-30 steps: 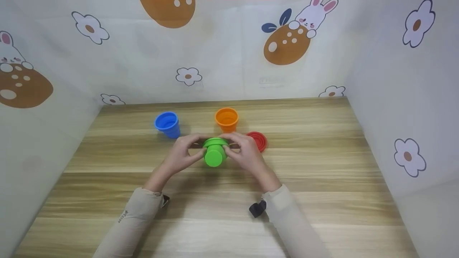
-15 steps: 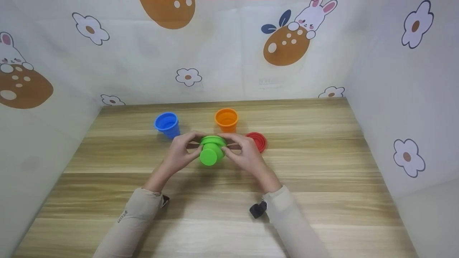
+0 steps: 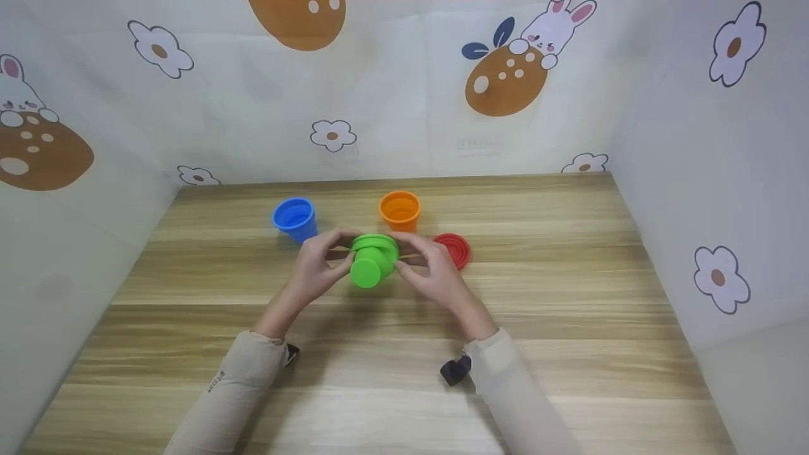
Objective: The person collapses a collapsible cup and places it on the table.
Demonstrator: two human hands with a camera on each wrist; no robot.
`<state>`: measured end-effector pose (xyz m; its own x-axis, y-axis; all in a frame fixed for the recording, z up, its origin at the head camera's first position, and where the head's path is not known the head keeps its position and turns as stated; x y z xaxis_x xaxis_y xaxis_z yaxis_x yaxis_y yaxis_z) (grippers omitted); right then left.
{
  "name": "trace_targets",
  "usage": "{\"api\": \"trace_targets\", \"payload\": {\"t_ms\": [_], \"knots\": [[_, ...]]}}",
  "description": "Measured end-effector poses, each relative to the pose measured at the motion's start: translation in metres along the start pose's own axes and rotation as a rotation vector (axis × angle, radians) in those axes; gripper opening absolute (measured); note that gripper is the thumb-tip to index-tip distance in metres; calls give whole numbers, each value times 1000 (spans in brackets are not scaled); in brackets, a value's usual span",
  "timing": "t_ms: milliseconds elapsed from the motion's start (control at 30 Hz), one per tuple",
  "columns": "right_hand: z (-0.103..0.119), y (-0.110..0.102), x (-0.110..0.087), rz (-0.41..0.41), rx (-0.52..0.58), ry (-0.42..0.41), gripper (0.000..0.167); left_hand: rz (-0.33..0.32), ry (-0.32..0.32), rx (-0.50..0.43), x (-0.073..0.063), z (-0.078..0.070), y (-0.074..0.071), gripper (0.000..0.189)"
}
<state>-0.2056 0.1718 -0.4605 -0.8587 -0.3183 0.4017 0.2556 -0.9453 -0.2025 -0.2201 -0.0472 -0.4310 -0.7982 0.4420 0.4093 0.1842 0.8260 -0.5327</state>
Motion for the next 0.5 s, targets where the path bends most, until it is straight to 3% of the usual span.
{"api": "trace_targets", "payload": {"t_ms": [500], "knots": [[2, 0, 1, -54, 18, 21, 42, -11, -7, 10, -1, -1, -1, 27]]}}
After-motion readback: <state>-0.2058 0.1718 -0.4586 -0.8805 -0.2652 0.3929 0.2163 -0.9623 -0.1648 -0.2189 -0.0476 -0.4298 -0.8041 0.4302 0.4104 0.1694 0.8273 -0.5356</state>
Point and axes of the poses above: each hand's wrist, its own x-axis towards the middle knuckle, its own y-axis out of the palm, z = x × y, the point moved 2 cm from there along x, towards the middle knuckle, and after that the axes turned 1 degree about z, right-handed, at the moved point
